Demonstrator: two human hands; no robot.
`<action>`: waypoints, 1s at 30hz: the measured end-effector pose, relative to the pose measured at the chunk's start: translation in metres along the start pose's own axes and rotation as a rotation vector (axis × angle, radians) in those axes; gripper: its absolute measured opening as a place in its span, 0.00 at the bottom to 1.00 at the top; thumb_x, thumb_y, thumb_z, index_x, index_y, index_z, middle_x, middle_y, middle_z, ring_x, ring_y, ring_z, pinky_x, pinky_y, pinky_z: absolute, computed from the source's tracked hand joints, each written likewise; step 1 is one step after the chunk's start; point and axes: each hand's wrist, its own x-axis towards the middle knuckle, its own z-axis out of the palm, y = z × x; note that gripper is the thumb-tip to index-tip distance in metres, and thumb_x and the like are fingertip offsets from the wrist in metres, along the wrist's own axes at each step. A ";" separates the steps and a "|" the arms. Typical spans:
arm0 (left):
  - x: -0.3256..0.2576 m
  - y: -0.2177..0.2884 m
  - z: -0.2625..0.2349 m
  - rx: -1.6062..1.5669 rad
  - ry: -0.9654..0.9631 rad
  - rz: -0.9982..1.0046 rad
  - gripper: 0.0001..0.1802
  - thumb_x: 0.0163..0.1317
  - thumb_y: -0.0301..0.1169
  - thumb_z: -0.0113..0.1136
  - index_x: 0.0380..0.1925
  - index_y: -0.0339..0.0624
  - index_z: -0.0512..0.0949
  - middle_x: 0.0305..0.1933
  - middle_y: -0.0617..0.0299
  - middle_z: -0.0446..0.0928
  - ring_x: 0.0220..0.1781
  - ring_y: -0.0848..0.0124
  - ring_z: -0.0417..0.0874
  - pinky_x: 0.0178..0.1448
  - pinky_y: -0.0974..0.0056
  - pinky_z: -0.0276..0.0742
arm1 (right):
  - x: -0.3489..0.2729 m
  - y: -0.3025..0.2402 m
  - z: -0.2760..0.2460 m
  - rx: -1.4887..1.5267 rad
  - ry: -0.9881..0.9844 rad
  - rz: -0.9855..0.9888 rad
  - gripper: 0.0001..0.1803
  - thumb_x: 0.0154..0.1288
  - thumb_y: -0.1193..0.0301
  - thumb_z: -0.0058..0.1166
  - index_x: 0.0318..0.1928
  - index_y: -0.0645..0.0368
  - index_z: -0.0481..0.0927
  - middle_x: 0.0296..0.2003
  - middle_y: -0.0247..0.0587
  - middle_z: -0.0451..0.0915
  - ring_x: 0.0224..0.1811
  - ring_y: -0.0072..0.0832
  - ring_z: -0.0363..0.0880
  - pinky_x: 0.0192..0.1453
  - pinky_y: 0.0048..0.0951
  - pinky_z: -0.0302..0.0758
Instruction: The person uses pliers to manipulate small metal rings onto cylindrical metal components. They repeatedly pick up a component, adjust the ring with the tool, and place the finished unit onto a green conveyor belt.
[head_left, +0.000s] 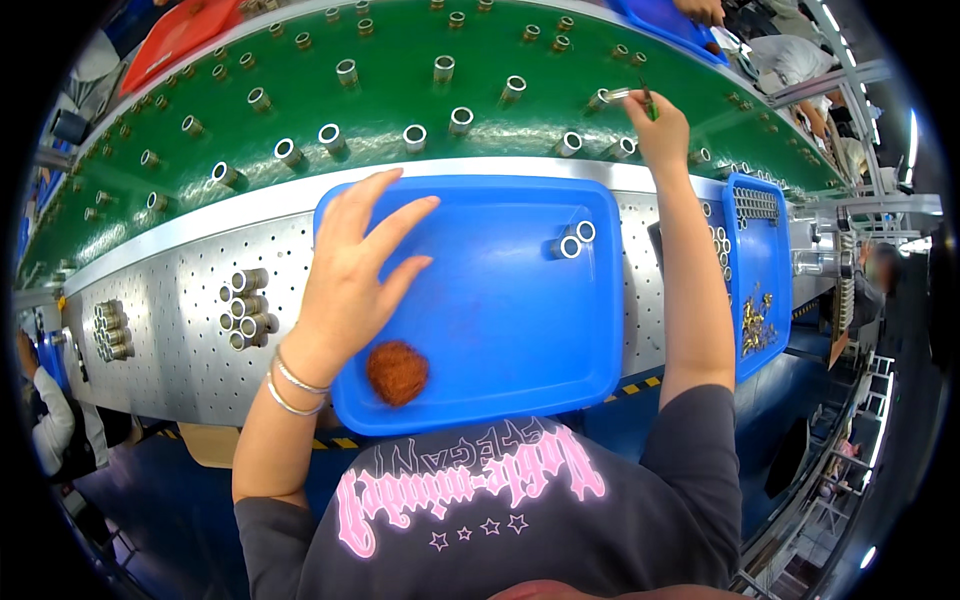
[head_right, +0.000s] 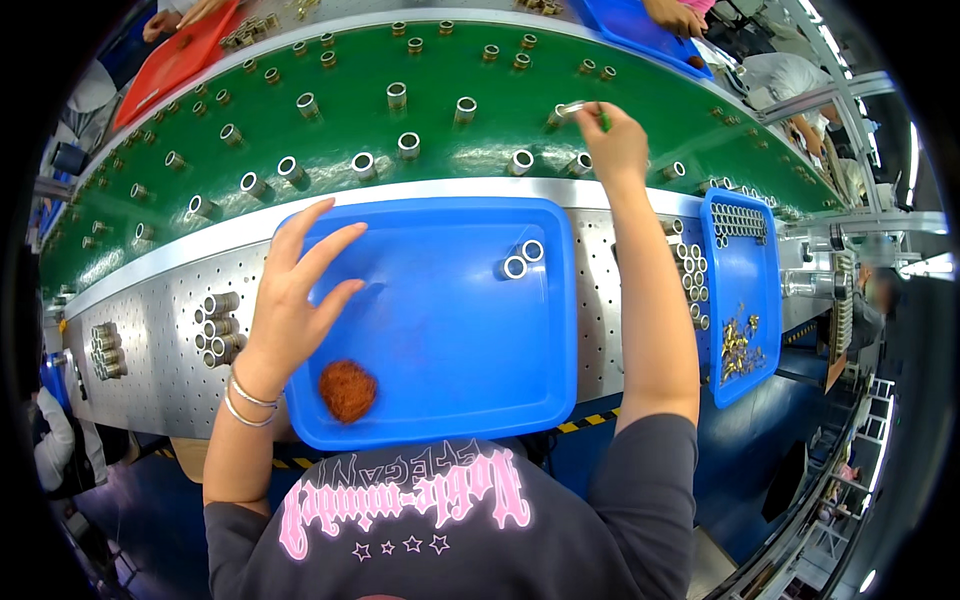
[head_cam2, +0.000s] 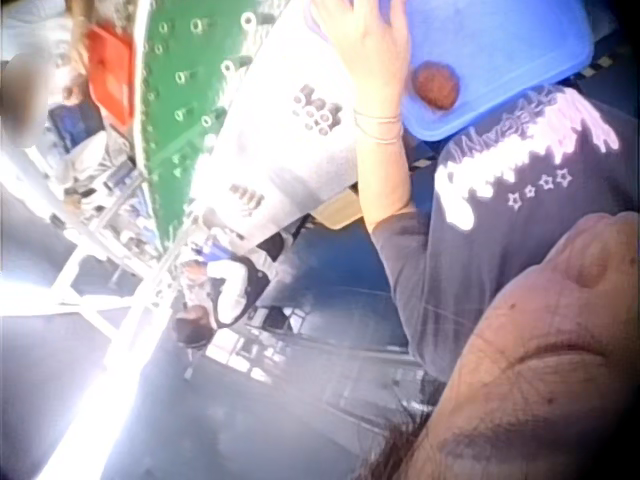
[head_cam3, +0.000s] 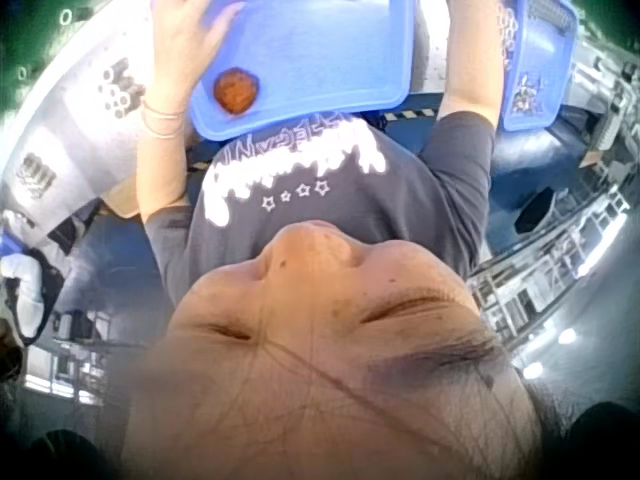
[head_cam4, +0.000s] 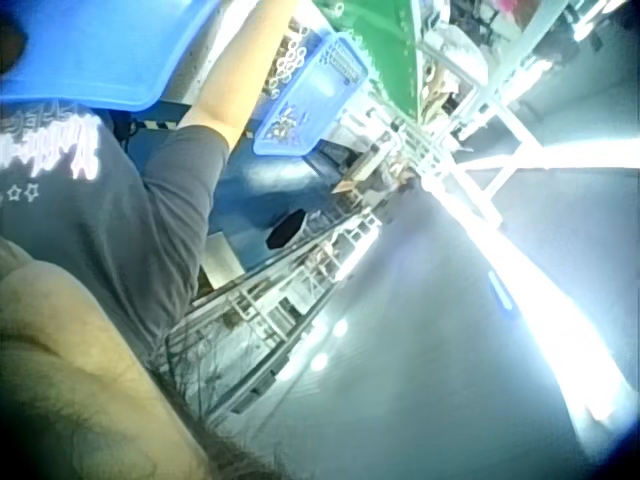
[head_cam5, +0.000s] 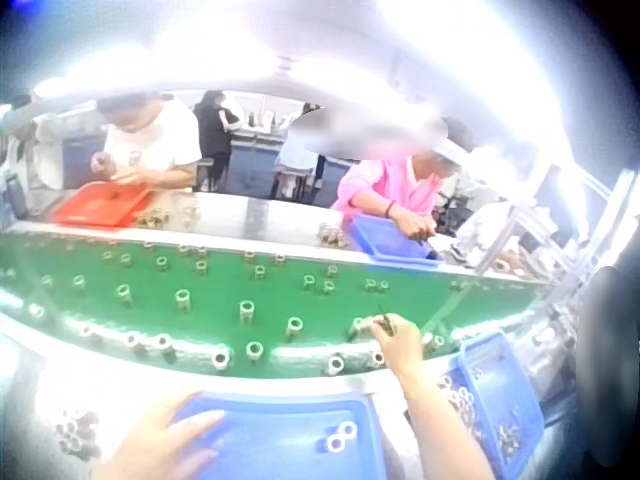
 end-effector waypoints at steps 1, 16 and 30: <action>-0.003 0.002 0.005 -0.035 -0.007 -0.014 0.24 0.45 0.23 0.64 0.47 0.44 0.76 0.53 0.53 0.71 0.54 0.56 0.72 0.57 0.59 0.68 | -0.014 -0.025 0.001 0.197 -0.061 0.022 0.11 0.59 0.67 0.55 0.37 0.61 0.80 0.28 0.39 0.80 0.31 0.25 0.78 0.37 0.28 0.72; -0.046 0.026 0.023 -1.113 0.014 -0.510 0.24 0.55 0.17 0.56 0.54 0.35 0.68 0.48 0.56 0.74 0.49 0.71 0.77 0.54 0.68 0.74 | -0.146 -0.180 0.001 0.564 -0.472 -0.343 0.10 0.52 0.73 0.58 0.37 0.56 0.79 0.31 0.38 0.81 0.30 0.30 0.80 0.29 0.28 0.74; -0.059 0.021 0.007 -1.735 0.060 -0.841 0.26 0.59 0.27 0.56 0.58 0.38 0.63 0.47 0.56 0.73 0.48 0.68 0.77 0.55 0.66 0.72 | -0.149 -0.175 -0.002 1.148 -1.041 0.355 0.08 0.61 0.68 0.53 0.32 0.60 0.75 0.26 0.31 0.76 0.31 0.16 0.71 0.36 0.18 0.66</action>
